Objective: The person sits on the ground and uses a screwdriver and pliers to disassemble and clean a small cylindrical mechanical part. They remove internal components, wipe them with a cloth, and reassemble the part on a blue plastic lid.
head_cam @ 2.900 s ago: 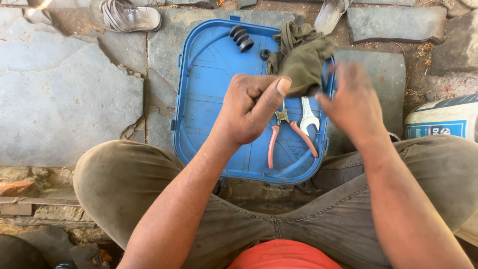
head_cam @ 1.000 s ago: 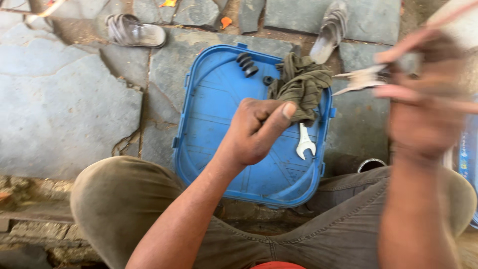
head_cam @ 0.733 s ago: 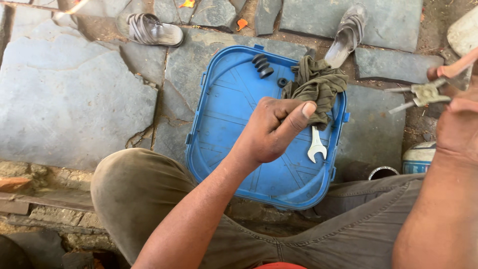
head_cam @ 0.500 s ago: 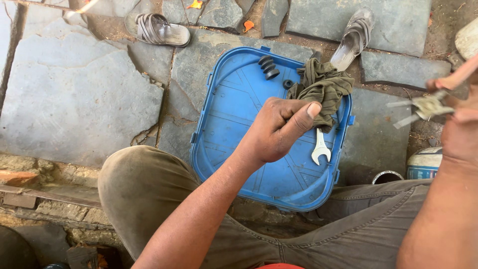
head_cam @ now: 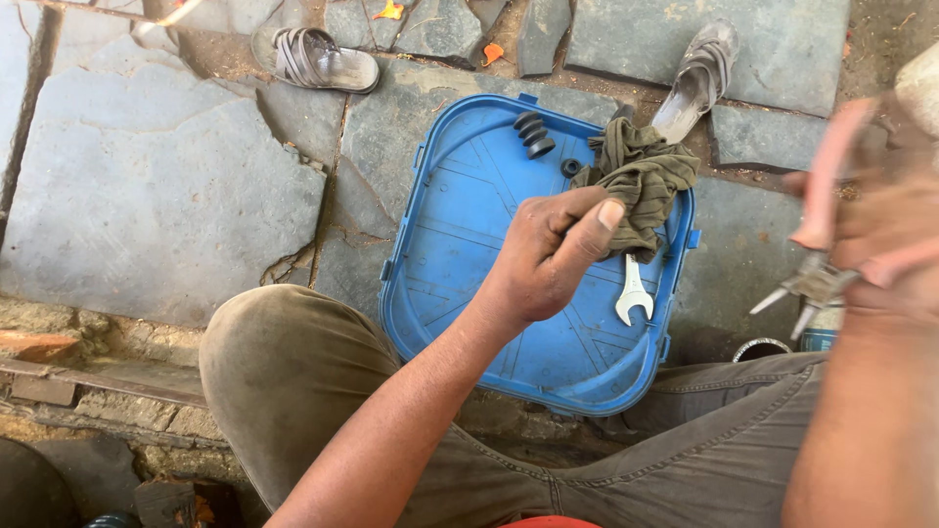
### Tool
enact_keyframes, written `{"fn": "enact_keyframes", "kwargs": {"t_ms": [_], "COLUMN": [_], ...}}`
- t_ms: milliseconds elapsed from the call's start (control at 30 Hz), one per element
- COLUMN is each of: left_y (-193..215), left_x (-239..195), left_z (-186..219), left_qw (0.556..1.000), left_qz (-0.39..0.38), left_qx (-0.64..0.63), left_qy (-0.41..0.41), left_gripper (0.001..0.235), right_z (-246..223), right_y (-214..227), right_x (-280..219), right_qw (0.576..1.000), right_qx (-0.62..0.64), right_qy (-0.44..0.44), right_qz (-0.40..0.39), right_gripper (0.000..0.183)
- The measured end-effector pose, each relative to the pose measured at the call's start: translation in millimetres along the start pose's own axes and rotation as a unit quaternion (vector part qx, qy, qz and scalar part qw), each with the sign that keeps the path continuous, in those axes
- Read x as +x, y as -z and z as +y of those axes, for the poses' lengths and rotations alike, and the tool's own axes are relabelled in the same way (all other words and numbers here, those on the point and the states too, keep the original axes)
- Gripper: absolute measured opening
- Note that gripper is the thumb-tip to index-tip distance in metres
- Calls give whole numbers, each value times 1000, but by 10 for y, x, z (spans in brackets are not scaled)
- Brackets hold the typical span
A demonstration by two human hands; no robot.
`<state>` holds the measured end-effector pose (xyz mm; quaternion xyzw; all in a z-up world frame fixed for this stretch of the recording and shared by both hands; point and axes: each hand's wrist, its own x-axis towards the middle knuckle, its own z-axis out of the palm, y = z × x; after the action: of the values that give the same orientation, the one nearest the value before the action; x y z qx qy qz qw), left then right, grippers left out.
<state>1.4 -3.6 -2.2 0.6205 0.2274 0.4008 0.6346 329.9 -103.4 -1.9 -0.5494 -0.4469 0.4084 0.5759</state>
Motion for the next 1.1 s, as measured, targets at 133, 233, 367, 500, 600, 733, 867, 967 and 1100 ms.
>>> {"fn": "enact_keyframes", "kwargs": {"t_ms": [133, 233, 367, 500, 600, 733, 867, 967, 1100], "left_y": [-10, -3, -3, 0, -5, 16, 60, 89, 122], "left_x": [5, -4, -27, -36, -32, -43, -70, -56, -44], "left_z": [-6, -29, -17, -10, 14, 26, 34, 40, 36], "left_qw": [1000, 999, 999, 999, 1000, 999, 998, 998, 998], "left_qz": [12, 17, 22, 15, 10, -3, -21, -34, -55], "left_qx": [8, 16, 30, 34, 17, -36, -60, -44, -37], "left_qy": [-16, -24, -4, -10, -18, -3, 7, 27, 9], "left_gripper": [40, 40, 40, 40, 40, 44, 46, 44, 40], "right_z": [-37, 71, 106, -261, -643, -874, -855, -753, -732], "right_y": [-598, -842, -1032, -1174, -1337, -1595, -1640, -1490, -1348], "right_x": [-85, -19, -63, -189, -225, -136, -119, -153, -255], "right_qw": [924, 877, 920, 941, 957, 954, 975, 996, 970], "right_qx": [356, 417, 324, 306, 261, 287, 215, 27, -204], "right_qy": [-103, -206, -196, -95, -84, -77, -61, -69, -131], "right_qz": [90, 123, 101, 111, 99, 28, -5, -45, -35], "right_gripper": [41, 52, 48, 40, 55, 71, 92, 108, 106]}}
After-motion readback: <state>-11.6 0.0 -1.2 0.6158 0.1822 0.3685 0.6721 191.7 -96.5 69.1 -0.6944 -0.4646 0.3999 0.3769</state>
